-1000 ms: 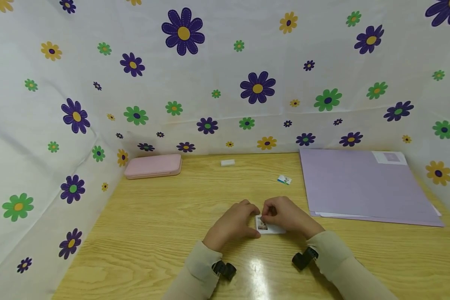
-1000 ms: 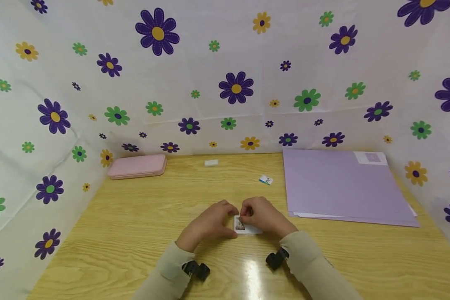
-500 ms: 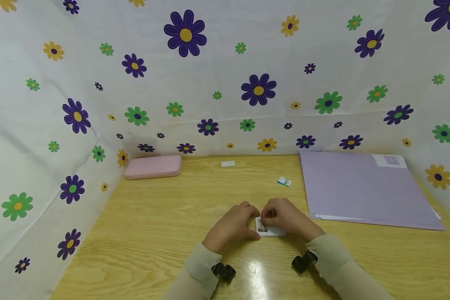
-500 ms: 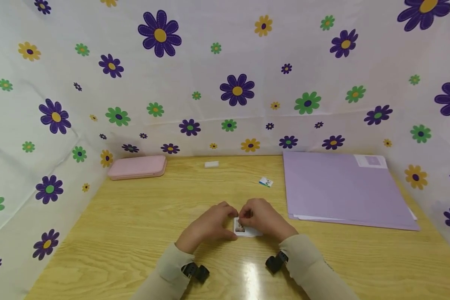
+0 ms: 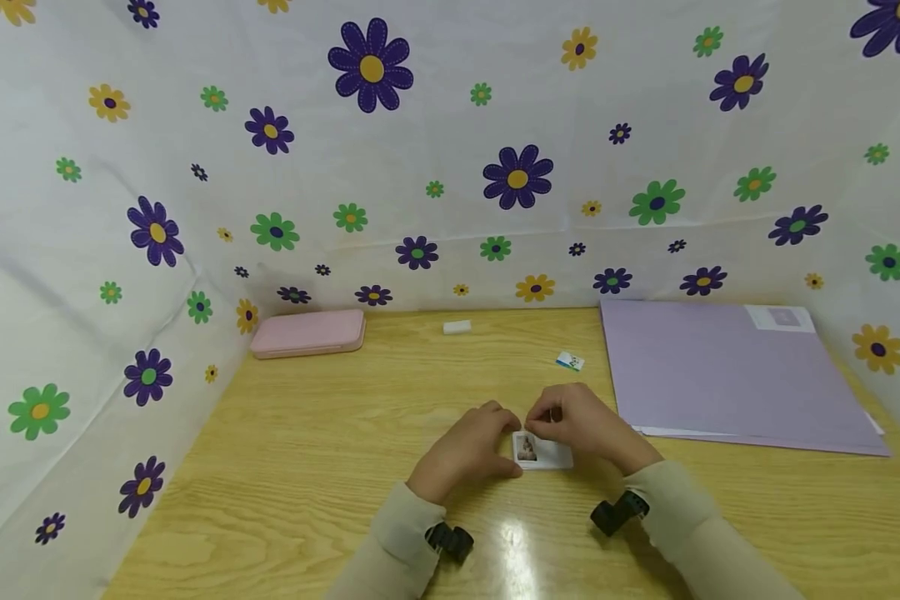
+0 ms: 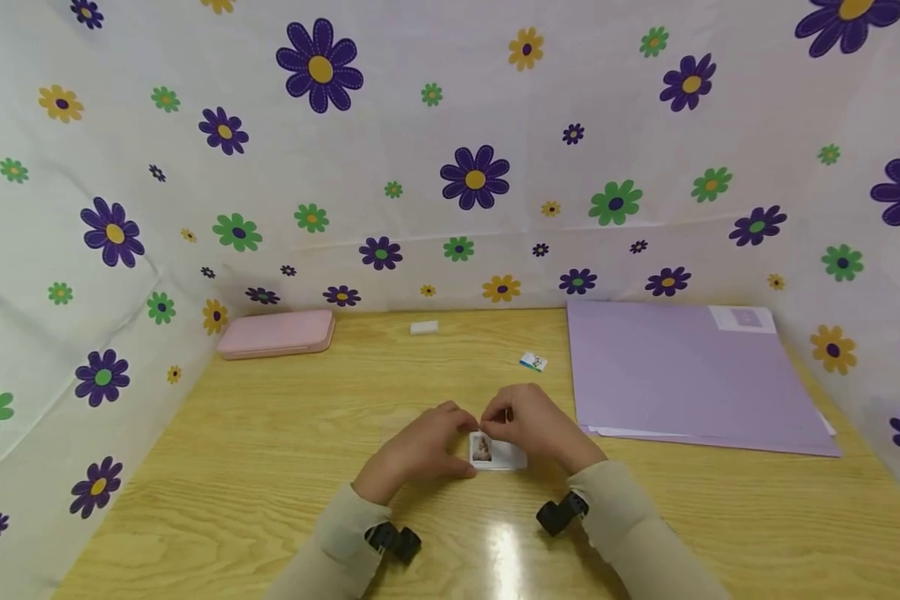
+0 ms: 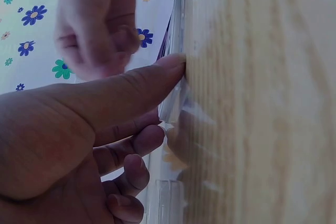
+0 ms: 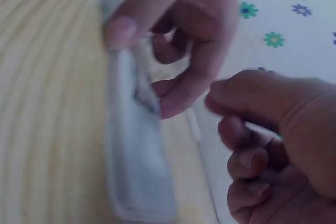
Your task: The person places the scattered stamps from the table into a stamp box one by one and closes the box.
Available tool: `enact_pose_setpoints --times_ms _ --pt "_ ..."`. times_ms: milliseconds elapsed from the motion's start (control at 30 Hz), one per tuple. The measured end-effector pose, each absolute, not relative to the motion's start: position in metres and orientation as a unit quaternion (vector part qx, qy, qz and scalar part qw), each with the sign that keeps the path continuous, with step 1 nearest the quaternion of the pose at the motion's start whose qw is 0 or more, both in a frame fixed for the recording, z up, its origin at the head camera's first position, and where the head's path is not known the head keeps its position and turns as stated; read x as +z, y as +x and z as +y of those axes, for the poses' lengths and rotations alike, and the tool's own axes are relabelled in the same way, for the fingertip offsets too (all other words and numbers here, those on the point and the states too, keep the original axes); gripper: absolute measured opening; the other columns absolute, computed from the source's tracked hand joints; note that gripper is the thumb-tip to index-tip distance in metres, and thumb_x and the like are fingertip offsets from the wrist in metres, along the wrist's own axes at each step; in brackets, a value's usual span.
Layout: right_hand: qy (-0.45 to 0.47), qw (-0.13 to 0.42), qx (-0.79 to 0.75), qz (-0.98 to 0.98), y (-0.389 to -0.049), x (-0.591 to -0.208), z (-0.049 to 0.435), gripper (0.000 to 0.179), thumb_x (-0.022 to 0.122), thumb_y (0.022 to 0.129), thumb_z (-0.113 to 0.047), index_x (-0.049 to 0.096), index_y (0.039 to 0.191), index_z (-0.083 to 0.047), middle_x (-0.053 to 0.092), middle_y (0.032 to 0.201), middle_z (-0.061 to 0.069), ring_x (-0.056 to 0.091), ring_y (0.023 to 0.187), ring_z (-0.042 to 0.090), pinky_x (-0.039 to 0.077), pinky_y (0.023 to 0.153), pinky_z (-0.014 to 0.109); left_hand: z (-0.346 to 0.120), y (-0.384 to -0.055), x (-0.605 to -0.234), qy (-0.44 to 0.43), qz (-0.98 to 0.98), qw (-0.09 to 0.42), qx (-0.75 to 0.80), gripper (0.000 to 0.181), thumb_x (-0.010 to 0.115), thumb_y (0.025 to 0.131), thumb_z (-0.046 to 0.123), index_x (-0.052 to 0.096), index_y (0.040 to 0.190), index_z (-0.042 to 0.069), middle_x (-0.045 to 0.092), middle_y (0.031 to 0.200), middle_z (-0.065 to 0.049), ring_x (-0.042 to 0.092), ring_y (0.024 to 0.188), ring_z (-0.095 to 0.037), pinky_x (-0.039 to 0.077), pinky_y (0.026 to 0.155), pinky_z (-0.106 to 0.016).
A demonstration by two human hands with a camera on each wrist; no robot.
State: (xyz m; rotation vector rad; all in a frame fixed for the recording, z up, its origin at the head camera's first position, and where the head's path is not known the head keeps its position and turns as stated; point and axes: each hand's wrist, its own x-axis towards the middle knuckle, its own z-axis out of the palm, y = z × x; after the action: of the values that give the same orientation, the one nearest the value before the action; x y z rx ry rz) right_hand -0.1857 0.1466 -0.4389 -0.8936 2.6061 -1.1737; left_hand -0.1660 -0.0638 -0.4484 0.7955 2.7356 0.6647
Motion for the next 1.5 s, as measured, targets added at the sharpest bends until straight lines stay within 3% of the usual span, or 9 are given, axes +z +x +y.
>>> enact_pose_setpoints --times_ms 367,600,1033,1500 --pt "-0.239 0.01 -0.449 0.861 -0.184 -0.437 0.156 0.014 0.068 0.095 -0.02 0.077 0.097 -0.009 0.067 0.087 -0.006 0.058 0.075 0.013 0.05 0.065 0.027 -0.062 -0.164 -0.446 0.276 0.929 0.111 0.219 0.052 0.085 0.079 0.032 0.065 0.122 0.011 0.057 0.112 0.003 0.054 0.101 -0.015 0.046 0.091 -0.028" --pt "-0.226 -0.022 -0.448 0.865 -0.19 -0.437 0.158 0.015 0.066 0.096 -0.018 0.076 0.098 -0.007 0.065 0.085 -0.004 0.055 0.071 0.016 0.047 0.06 0.028 -0.061 -0.163 -0.44 0.272 0.932 0.104 0.214 0.05 0.086 0.078 0.029 0.066 0.121 0.01 0.057 0.109 0.002 0.053 0.095 -0.016 0.045 0.087 -0.028" --pt "-0.216 -0.058 -0.396 0.89 -0.234 -0.424 0.174 0.018 0.061 0.099 -0.013 0.071 0.112 -0.005 0.067 0.104 0.006 0.056 0.089 0.022 0.046 0.073 0.039 -0.059 -0.16 -0.443 0.267 0.933 0.116 0.213 0.052 0.084 0.081 0.032 0.064 0.124 0.011 0.056 0.112 0.002 0.052 0.096 -0.016 0.046 0.088 -0.029" --pt "-0.168 0.021 -0.365 0.915 -0.281 -0.427 0.191 0.027 0.057 0.101 -0.016 0.065 0.123 -0.001 0.062 0.108 0.012 0.053 0.097 0.027 0.047 0.076 0.038 -0.061 -0.161 -0.44 0.259 0.938 0.111 0.203 0.052 0.084 0.08 0.032 0.064 0.123 0.012 0.057 0.115 0.002 0.053 0.101 -0.019 0.046 0.088 -0.035"
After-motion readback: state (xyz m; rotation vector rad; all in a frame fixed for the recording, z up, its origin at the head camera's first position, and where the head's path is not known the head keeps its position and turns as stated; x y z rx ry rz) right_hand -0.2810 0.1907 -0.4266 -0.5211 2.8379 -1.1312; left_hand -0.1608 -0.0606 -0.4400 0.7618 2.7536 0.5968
